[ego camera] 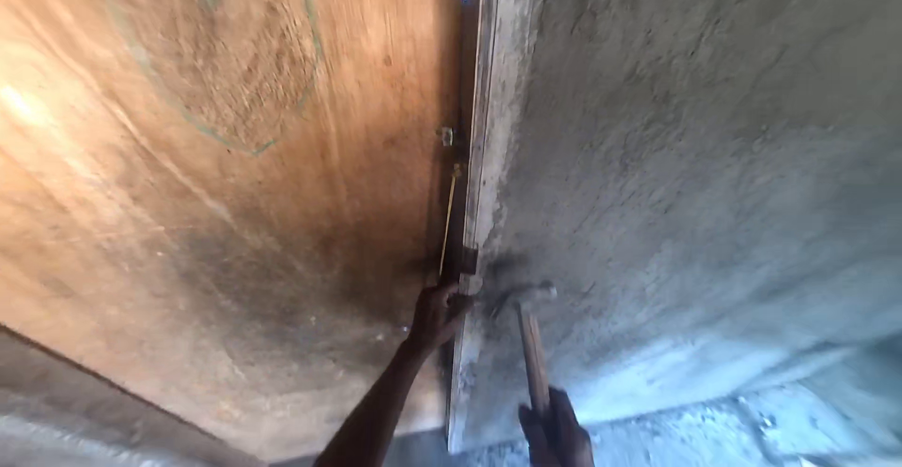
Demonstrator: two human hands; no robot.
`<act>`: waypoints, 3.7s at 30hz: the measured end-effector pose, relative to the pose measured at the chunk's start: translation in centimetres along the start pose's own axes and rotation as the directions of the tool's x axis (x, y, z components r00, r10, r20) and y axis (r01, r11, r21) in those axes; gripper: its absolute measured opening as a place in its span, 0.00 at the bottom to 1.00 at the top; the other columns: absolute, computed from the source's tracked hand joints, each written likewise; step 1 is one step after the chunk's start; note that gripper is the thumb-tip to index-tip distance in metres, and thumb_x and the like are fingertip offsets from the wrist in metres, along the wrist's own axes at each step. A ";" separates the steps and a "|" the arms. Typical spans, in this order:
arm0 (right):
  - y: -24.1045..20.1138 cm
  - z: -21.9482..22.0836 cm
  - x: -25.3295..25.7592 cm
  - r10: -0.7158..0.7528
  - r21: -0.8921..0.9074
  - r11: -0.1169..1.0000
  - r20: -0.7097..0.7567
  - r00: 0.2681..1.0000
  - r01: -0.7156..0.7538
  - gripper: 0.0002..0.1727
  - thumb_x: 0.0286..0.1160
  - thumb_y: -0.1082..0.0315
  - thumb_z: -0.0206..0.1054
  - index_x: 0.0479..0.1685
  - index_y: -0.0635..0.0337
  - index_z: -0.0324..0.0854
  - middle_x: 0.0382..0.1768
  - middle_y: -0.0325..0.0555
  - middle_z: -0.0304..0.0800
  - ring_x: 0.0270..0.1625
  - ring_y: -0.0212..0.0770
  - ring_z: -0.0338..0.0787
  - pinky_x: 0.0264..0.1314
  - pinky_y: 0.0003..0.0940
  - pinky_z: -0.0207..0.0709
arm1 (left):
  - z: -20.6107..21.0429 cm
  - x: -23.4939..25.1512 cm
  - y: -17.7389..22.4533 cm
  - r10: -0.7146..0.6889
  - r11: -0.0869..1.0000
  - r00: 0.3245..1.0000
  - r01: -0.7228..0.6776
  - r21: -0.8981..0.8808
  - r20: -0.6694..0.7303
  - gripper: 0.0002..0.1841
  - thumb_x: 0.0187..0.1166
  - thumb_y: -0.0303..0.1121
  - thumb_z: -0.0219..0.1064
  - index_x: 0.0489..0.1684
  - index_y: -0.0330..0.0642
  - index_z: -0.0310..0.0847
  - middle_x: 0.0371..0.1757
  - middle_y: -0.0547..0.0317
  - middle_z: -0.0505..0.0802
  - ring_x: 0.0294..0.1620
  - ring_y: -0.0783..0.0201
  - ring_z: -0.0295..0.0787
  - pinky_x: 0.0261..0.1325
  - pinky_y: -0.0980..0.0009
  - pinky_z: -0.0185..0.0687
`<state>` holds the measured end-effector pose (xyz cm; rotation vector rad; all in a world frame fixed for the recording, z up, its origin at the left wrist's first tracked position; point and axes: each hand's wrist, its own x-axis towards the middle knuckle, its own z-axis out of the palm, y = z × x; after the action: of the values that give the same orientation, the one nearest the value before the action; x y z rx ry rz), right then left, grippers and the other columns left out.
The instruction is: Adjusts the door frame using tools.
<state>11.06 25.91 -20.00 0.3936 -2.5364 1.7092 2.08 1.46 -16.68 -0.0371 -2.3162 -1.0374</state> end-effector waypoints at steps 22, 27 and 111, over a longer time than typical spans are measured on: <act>0.4 3.3 0.6 -0.096 0.174 0.980 -0.010 0.995 0.096 0.35 0.86 0.34 0.51 0.58 0.62 0.79 0.16 0.27 0.74 0.13 0.24 0.73 0.14 0.25 0.75 | 1.0 0.1 -2.4 0.099 0.991 0.995 -0.101 -0.087 -0.021 0.14 0.75 0.42 0.76 0.31 0.40 0.88 0.21 0.61 0.88 0.21 0.69 0.83 0.29 0.66 0.81; 1.0 6.1 2.6 -0.188 0.092 0.977 -0.037 0.982 0.191 0.42 0.84 0.27 0.45 0.48 0.64 0.78 0.15 0.32 0.73 0.13 0.27 0.74 0.15 0.29 0.74 | 0.7 0.0 -2.1 0.042 0.998 0.998 -0.040 -0.051 0.037 0.14 0.76 0.41 0.75 0.35 0.38 0.87 0.21 0.57 0.88 0.20 0.64 0.84 0.29 0.61 0.83; 4.6 4.5 6.3 0.349 -0.036 0.870 0.750 0.562 -0.491 0.16 0.94 0.56 0.54 0.52 0.61 0.78 0.18 0.38 0.78 0.12 0.28 0.74 0.14 0.21 0.72 | 0.6 1.9 -1.8 0.111 0.994 0.994 -0.111 -0.007 -0.003 0.19 0.76 0.50 0.74 0.35 0.41 0.92 0.24 0.65 0.90 0.22 0.75 0.81 0.32 0.71 0.80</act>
<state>4.26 22.24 -24.65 0.6447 -3.2634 2.3498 -0.20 0.19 -17.21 -0.1663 -2.2805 -0.9896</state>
